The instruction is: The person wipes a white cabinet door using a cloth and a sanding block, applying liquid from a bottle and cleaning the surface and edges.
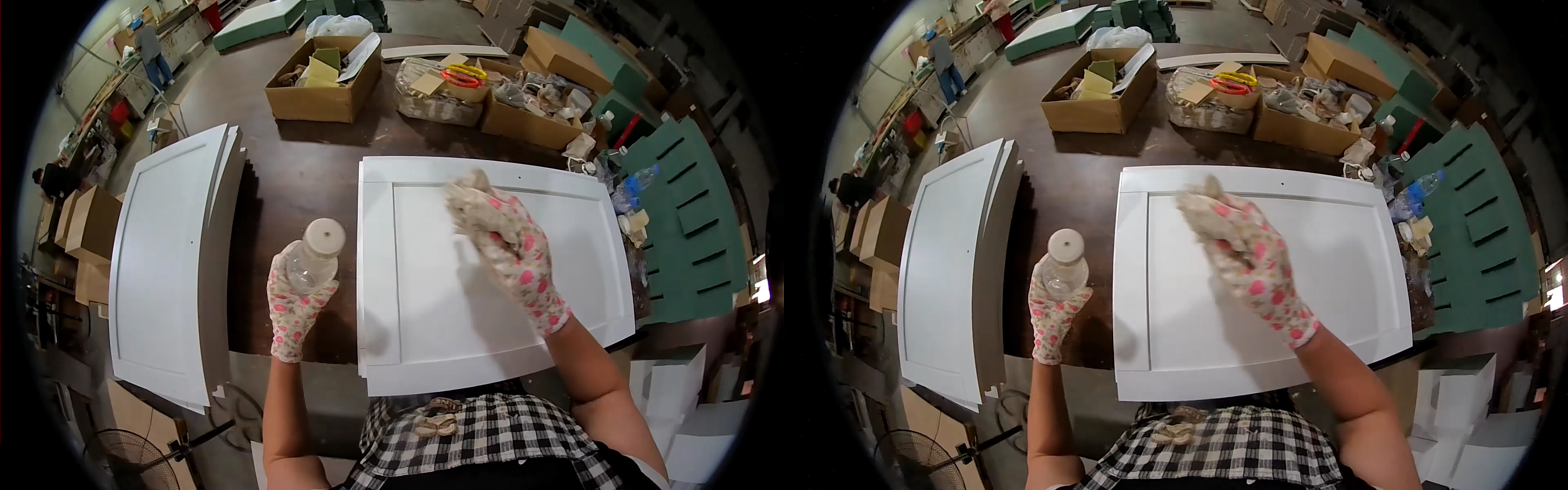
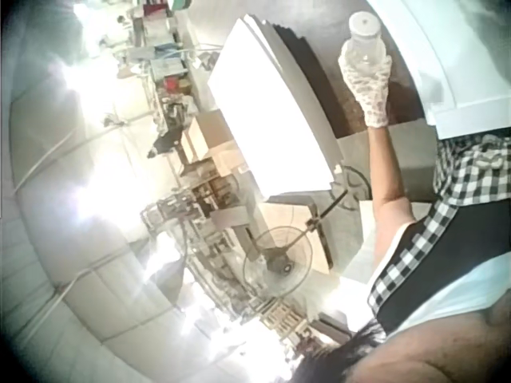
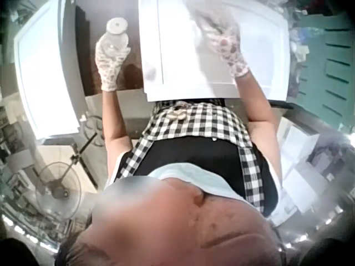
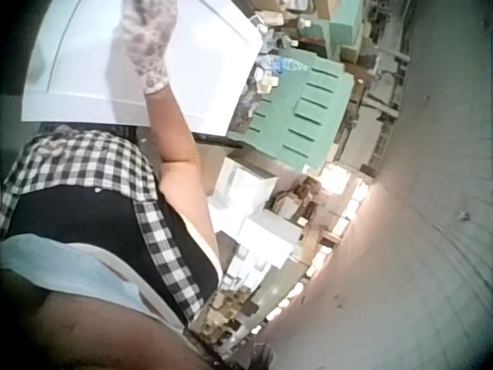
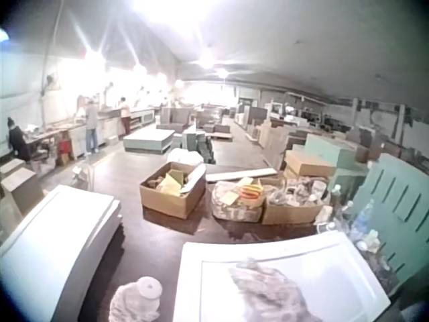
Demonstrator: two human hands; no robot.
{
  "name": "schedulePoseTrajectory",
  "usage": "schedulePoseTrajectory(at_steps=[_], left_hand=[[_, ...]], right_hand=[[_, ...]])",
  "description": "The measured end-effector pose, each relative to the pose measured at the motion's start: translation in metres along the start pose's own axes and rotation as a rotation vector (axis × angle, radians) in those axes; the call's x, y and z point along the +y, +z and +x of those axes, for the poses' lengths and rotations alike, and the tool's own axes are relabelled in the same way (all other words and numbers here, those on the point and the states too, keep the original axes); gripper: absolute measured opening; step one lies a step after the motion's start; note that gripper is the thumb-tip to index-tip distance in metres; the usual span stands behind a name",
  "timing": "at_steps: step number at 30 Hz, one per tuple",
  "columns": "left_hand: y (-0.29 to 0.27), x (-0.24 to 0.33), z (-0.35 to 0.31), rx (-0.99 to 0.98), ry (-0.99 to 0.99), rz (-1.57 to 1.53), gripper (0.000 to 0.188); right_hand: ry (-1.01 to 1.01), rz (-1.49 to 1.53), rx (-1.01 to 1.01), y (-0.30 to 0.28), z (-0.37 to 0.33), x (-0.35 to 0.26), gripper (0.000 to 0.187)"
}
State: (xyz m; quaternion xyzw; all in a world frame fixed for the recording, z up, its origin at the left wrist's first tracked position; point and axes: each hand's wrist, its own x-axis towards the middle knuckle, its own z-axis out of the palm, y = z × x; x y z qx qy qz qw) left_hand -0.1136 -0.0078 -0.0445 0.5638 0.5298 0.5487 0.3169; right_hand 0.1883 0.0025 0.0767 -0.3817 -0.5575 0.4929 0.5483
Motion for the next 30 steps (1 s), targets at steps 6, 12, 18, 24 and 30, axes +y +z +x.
schedulePoseTrajectory(at_steps=[6, 12, 18, 24, 30], left_hand=[[0.005, 0.045, 0.009, -0.042, 0.246, 0.498, 0.06], [-0.017, 0.105, 0.013, -0.128, 0.482, 1.174, 0.072], [0.007, 0.153, 0.043, -0.12, 0.622, 1.36, 0.065], [0.022, 0.076, 0.053, 0.244, 0.568, 0.927, 0.062], [0.049, -0.043, 0.049, 0.289, 0.007, -0.451, 0.079]], right_hand=[[-0.367, -0.291, -0.236, 0.064, 0.019, 0.025, 0.039], [0.092, 0.094, -0.181, 0.07, -0.003, 0.04, 0.037], [0.147, 0.534, 0.008, 0.065, 0.011, 0.051, 0.035], [-0.502, -0.533, -0.038, 0.083, 0.07, 0.028, 0.04], [-0.385, -0.636, -0.381, 0.101, 0.099, 0.039, 0.043]])
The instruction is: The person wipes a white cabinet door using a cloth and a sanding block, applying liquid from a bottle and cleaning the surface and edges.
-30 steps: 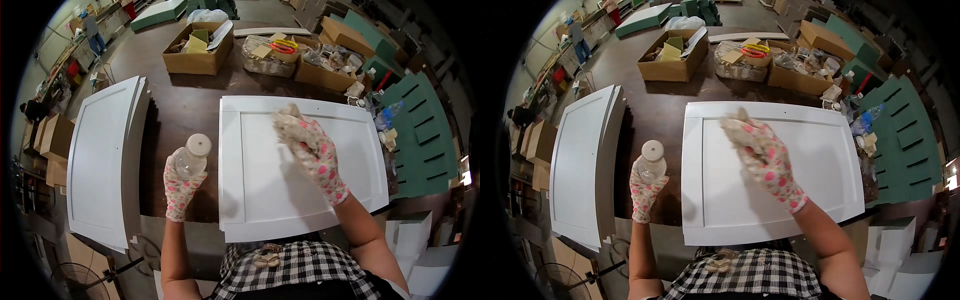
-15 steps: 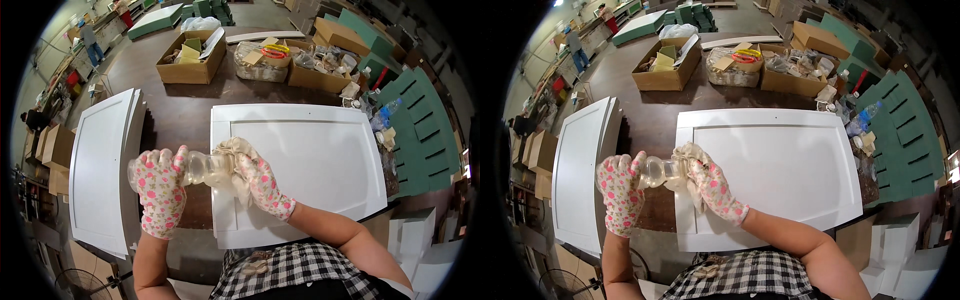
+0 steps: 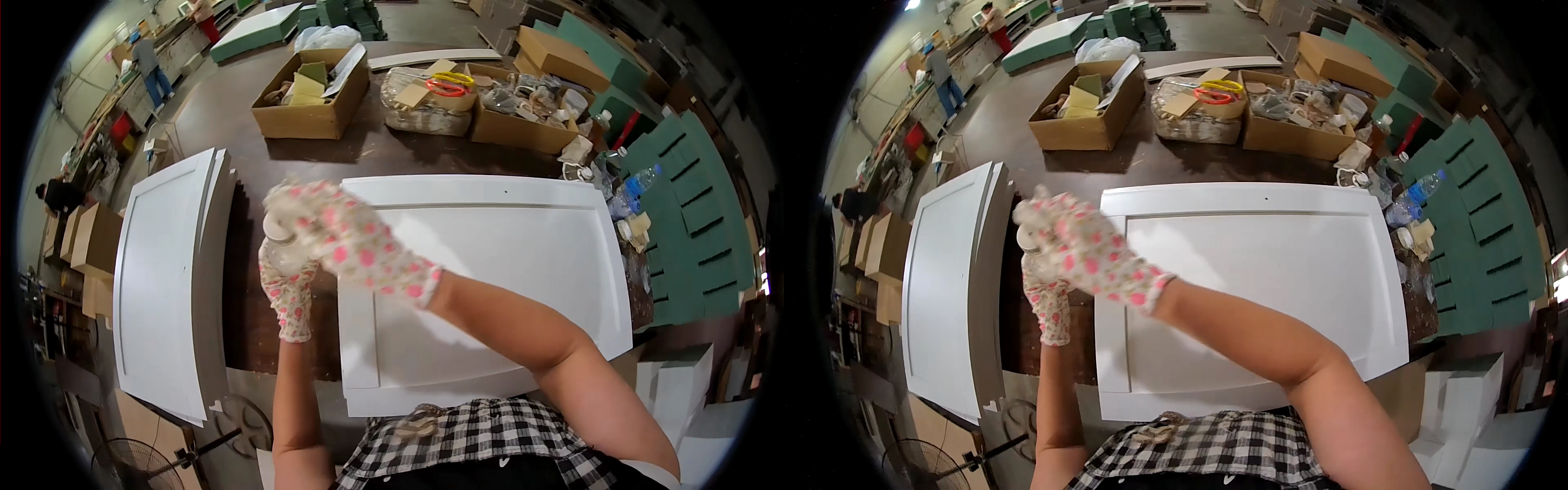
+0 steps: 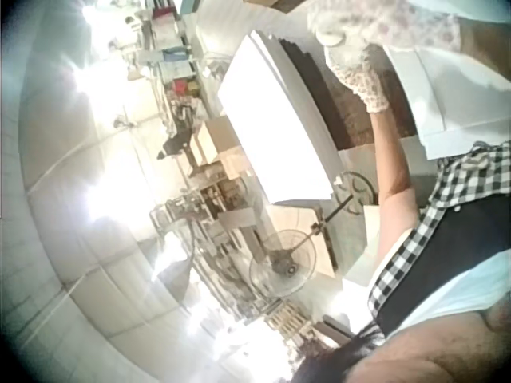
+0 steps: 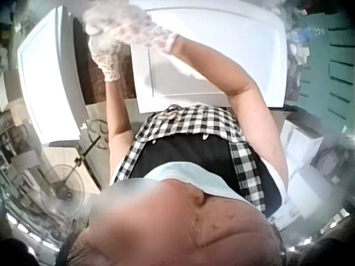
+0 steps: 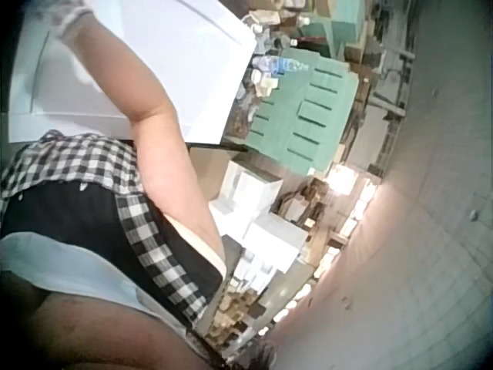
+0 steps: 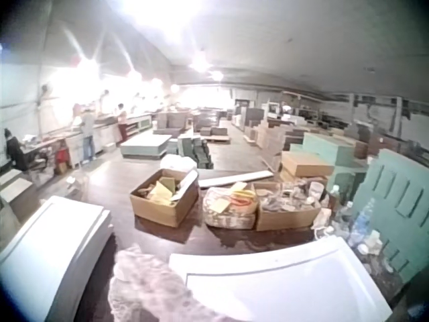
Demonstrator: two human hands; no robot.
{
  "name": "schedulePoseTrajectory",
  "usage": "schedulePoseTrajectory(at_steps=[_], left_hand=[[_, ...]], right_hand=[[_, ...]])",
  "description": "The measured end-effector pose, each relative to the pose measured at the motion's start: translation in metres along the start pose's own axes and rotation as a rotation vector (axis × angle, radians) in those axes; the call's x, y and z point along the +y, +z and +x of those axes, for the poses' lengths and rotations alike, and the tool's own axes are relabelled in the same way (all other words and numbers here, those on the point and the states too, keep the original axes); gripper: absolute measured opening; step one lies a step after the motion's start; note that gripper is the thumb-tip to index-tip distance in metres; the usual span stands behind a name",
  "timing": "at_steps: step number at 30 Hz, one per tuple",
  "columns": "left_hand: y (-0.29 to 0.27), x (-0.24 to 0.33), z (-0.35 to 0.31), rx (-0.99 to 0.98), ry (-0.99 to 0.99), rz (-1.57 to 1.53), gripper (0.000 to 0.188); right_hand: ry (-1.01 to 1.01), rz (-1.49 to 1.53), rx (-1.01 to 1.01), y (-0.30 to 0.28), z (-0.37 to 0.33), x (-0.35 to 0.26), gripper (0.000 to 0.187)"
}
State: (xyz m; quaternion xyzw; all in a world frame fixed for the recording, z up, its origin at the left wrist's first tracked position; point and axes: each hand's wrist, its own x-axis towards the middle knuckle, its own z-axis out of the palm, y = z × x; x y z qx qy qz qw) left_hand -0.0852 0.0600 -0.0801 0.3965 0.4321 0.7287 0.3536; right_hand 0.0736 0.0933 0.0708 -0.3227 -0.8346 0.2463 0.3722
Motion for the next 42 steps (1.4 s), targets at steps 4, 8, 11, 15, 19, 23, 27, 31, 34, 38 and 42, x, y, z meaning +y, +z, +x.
schedulePoseTrajectory(at_steps=[4, 8, 11, 15, 19, 23, 27, 31, 34, 38, 42], left_hand=[[-0.016, -0.038, -0.006, 0.171, -0.157, -0.337, 0.078], [-0.029, -0.046, -0.005, 0.188, -0.085, 0.25, 0.074], [-0.017, -0.009, -0.017, 0.19, -0.266, 0.22, 0.071], [-0.007, 0.07, -0.058, 0.022, -0.288, 0.385, 0.069], [0.031, 0.099, -0.068, -0.488, 0.155, 1.126, 0.103], [0.04, 0.088, -0.074, -0.657, -0.083, 0.948, 0.087], [0.049, 0.095, -0.073, -0.688, -0.04, 1.054, 0.082], [0.04, 0.097, -0.074, -0.663, -0.035, 1.08, 0.082], [0.049, 0.099, -0.072, -0.663, -0.014, 1.083, 0.082], [0.067, 0.105, -0.071, -0.698, -0.021, 1.274, 0.077], [0.067, 0.09, -0.059, -0.67, 0.134, 1.35, 0.07]], right_hand=[[-0.086, 0.046, 0.117, -0.064, -0.016, 0.069, 0.038], [0.104, -0.05, 0.264, -0.101, -0.023, 0.106, 0.033], [-0.057, -0.379, 0.206, -0.107, -0.024, 0.102, 0.033], [-0.26, -0.701, 0.119, -0.059, -0.014, 0.091, 0.038], [-0.149, -0.927, -0.359, 0.011, -0.006, 0.048, 0.037], [-0.103, -0.903, -0.109, 0.011, 0.004, 0.1, 0.04], [0.061, -0.864, 0.029, -0.006, -0.018, 0.129, 0.036], [0.118, -0.811, 0.05, -0.102, -0.069, 0.126, 0.028], [0.295, -0.972, 0.131, -0.204, -0.158, 0.176, 0.031], [0.47, -0.949, 0.187, -0.255, -0.207, 0.204, 0.034], [0.782, -1.157, -0.297, -0.12, -0.084, 0.123, 0.025]])
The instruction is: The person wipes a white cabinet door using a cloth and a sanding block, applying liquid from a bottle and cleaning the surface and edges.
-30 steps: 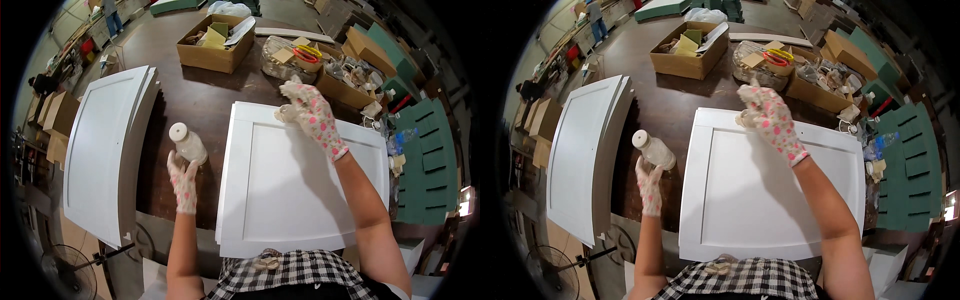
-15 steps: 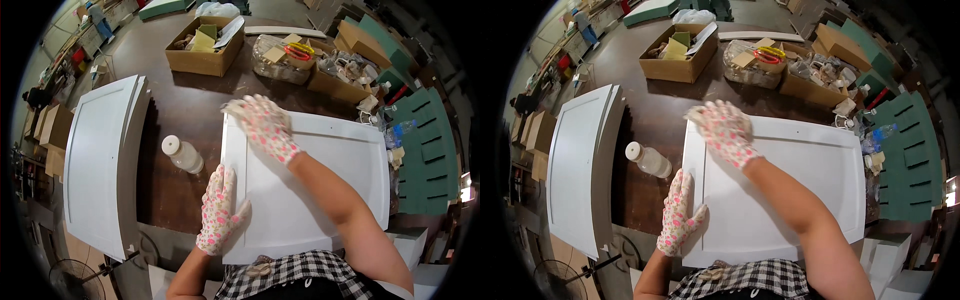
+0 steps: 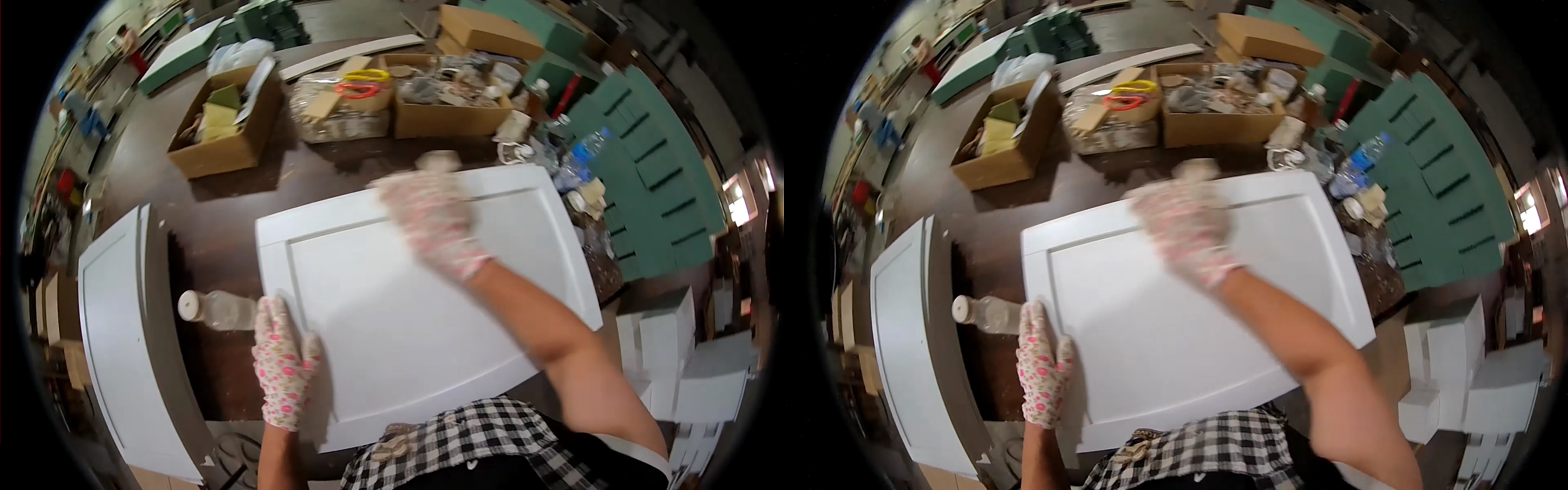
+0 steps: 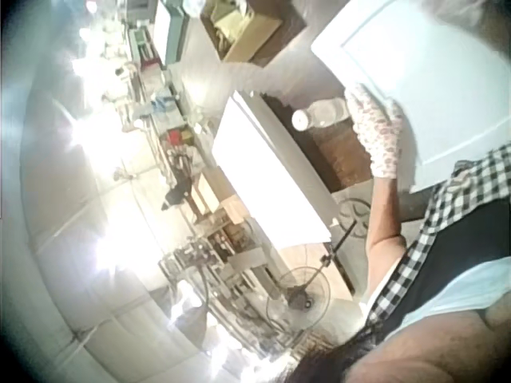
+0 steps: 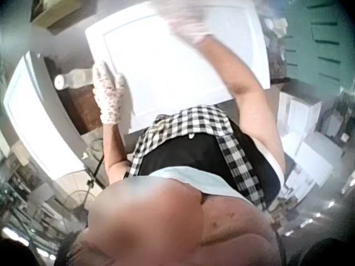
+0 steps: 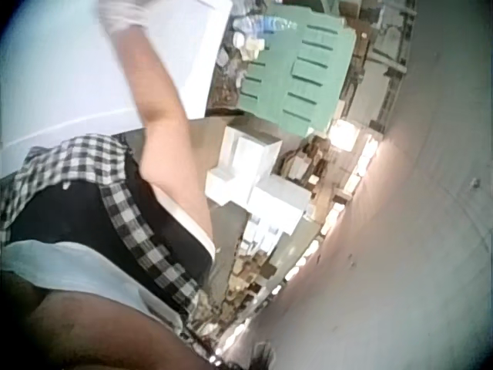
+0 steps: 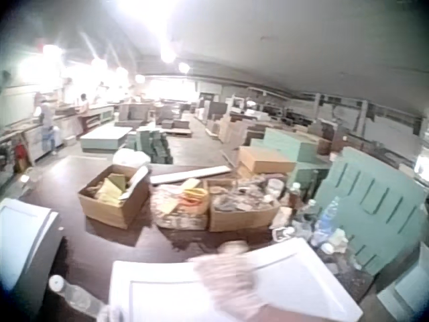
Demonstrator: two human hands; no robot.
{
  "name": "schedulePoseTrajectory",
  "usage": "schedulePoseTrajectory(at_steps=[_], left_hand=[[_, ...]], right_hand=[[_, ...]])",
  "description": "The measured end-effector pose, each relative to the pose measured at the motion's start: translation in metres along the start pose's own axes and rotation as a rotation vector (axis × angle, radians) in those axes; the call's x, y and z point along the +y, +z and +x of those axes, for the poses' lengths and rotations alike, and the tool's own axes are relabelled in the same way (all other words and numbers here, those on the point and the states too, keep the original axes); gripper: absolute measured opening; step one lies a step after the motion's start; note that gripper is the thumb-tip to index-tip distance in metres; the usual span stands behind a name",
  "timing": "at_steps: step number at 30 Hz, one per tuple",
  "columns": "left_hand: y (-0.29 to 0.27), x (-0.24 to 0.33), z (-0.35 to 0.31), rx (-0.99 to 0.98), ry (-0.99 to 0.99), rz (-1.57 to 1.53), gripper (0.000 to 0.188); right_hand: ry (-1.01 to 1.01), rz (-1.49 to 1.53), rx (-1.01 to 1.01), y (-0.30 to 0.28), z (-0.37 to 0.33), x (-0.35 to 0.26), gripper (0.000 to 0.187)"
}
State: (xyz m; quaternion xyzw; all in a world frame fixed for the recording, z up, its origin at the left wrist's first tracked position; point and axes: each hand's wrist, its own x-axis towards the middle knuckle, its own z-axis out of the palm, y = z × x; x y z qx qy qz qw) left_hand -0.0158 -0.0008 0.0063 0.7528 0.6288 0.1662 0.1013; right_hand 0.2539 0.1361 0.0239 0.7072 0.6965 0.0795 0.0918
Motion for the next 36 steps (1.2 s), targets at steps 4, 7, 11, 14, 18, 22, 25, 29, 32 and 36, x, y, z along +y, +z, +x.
schedulePoseTrajectory(at_steps=[4, 7, 11, 14, 18, 22, 25, 29, 32, 36], left_hand=[[0.011, 0.001, -0.001, 0.026, -0.005, -0.07, 0.066], [0.011, -0.001, -0.002, 0.029, -0.022, -0.082, 0.064], [0.012, 0.004, 0.001, 0.015, -0.041, -0.085, 0.062], [0.018, -0.001, 0.001, 0.007, -0.074, -0.131, 0.06], [0.019, -0.003, 0.003, 0.017, -0.061, -0.117, 0.058], [0.016, -0.01, 0.0, 0.018, -0.072, -0.09, 0.057], [0.015, -0.013, 0.001, 0.019, -0.075, -0.077, 0.056], [0.016, -0.014, 0.001, 0.012, -0.074, -0.076, 0.055], [0.018, -0.015, 0.003, 0.006, -0.067, -0.077, 0.054], [0.017, -0.016, 0.003, 0.011, -0.07, -0.069, 0.053]], right_hand=[[-0.027, -0.112, 0.16, 0.044, 0.006, 0.081, 0.028], [-0.105, -0.18, 0.28, 0.082, 0.022, 0.128, 0.033], [-0.047, 0.25, 0.355, 0.091, 0.0, 0.264, 0.036], [-0.049, 0.544, 0.21, 0.083, -0.005, 0.278, 0.04], [-0.338, 0.324, 0.286, 0.09, -0.071, 0.287, 0.044], [-0.538, 0.529, 0.172, 0.07, -0.188, 0.288, 0.033], [-0.45, 0.642, 0.056, 0.062, -0.251, 0.287, 0.028], [-0.126, 1.382, 0.256, 0.098, -0.279, 0.309, 0.027], [0.185, 1.465, 0.201, 0.103, -0.249, 0.337, 0.032], [-0.368, 0.705, 0.272, 0.091, -0.214, 0.317, 0.035]])
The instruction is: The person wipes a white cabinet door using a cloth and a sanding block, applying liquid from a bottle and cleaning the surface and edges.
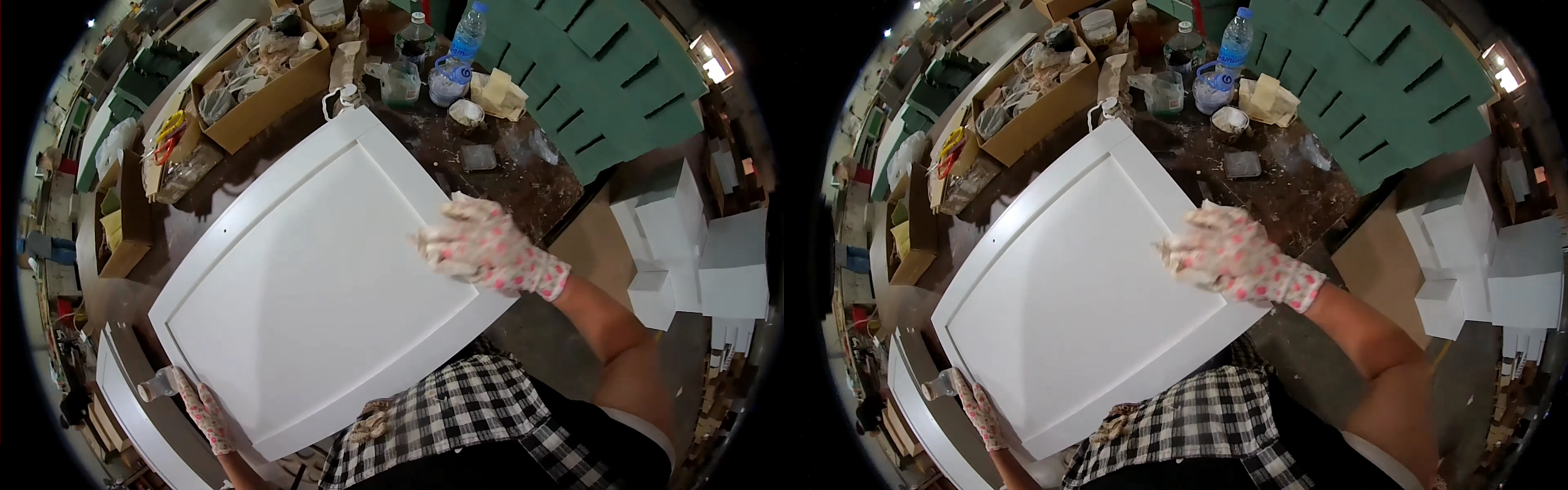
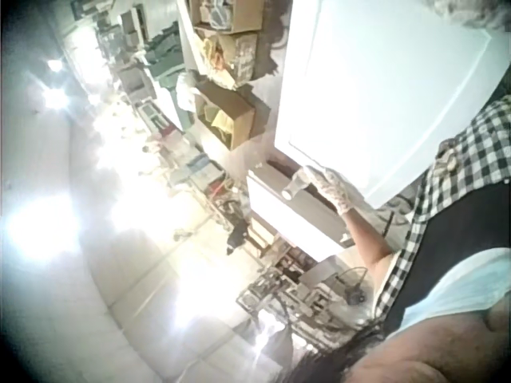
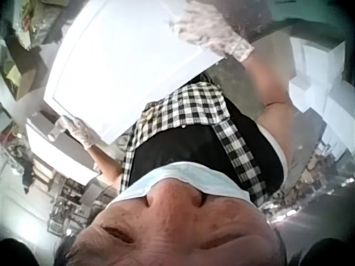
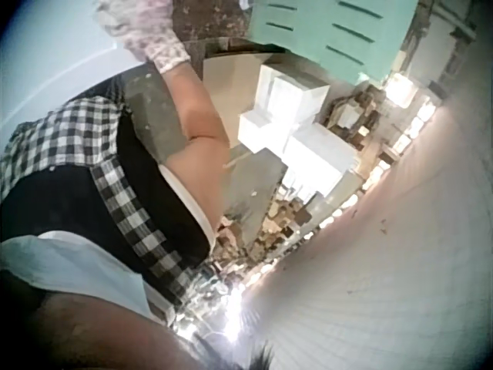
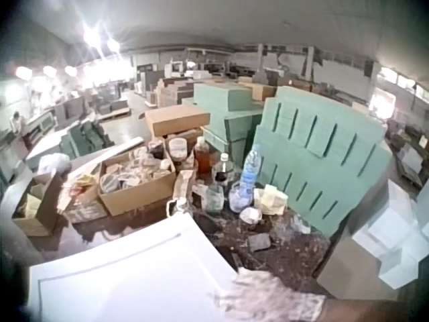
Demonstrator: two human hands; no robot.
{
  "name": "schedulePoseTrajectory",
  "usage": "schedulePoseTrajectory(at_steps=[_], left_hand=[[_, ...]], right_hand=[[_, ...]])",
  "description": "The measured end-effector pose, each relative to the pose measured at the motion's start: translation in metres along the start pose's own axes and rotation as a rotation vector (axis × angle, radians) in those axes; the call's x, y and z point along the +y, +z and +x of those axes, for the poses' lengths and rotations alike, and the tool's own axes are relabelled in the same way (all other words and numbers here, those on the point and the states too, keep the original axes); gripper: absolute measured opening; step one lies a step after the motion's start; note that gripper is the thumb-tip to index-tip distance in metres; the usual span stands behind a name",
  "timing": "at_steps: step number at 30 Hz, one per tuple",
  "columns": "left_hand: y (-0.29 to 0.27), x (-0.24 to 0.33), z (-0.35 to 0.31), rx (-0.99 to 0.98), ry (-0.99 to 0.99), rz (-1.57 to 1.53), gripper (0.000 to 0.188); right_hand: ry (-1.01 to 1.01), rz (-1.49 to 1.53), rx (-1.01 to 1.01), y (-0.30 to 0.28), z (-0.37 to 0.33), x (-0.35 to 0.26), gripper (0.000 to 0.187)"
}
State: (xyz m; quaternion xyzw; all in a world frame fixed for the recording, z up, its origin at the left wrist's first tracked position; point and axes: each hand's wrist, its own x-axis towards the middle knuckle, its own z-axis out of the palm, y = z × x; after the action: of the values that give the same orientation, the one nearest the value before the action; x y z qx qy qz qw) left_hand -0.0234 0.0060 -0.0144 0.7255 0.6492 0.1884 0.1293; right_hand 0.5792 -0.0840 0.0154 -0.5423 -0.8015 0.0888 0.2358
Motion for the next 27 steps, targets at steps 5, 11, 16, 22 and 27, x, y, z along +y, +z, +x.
schedulePoseTrajectory(at_steps=[5, 11, 16, 22, 27], left_hand=[[-0.006, -0.003, -0.003, -0.004, -0.011, 0.011, 0.052], [-0.005, -0.004, 0.005, -0.01, 0.014, 0.056, 0.05], [0.018, 0.094, 0.07, 0.226, 0.358, 0.192, 0.054], [0.109, 0.224, 0.168, 0.09, 0.628, 0.143, 0.064], [0.127, 0.217, 0.178, 0.13, 0.551, 0.185, 0.051]], right_hand=[[-0.12, -0.131, 0.065, 0.017, 0.074, 0.028, 0.035], [0.085, 0.005, 0.151, 0.037, 0.144, 0.067, 0.032], [0.074, -0.071, 0.126, 0.037, 0.147, 0.065, 0.039], [-0.05, -0.058, 0.124, 0.018, 0.112, 0.038, 0.016], [-0.149, -0.057, 0.131, 0.015, 0.023, 0.026, 0.014]])
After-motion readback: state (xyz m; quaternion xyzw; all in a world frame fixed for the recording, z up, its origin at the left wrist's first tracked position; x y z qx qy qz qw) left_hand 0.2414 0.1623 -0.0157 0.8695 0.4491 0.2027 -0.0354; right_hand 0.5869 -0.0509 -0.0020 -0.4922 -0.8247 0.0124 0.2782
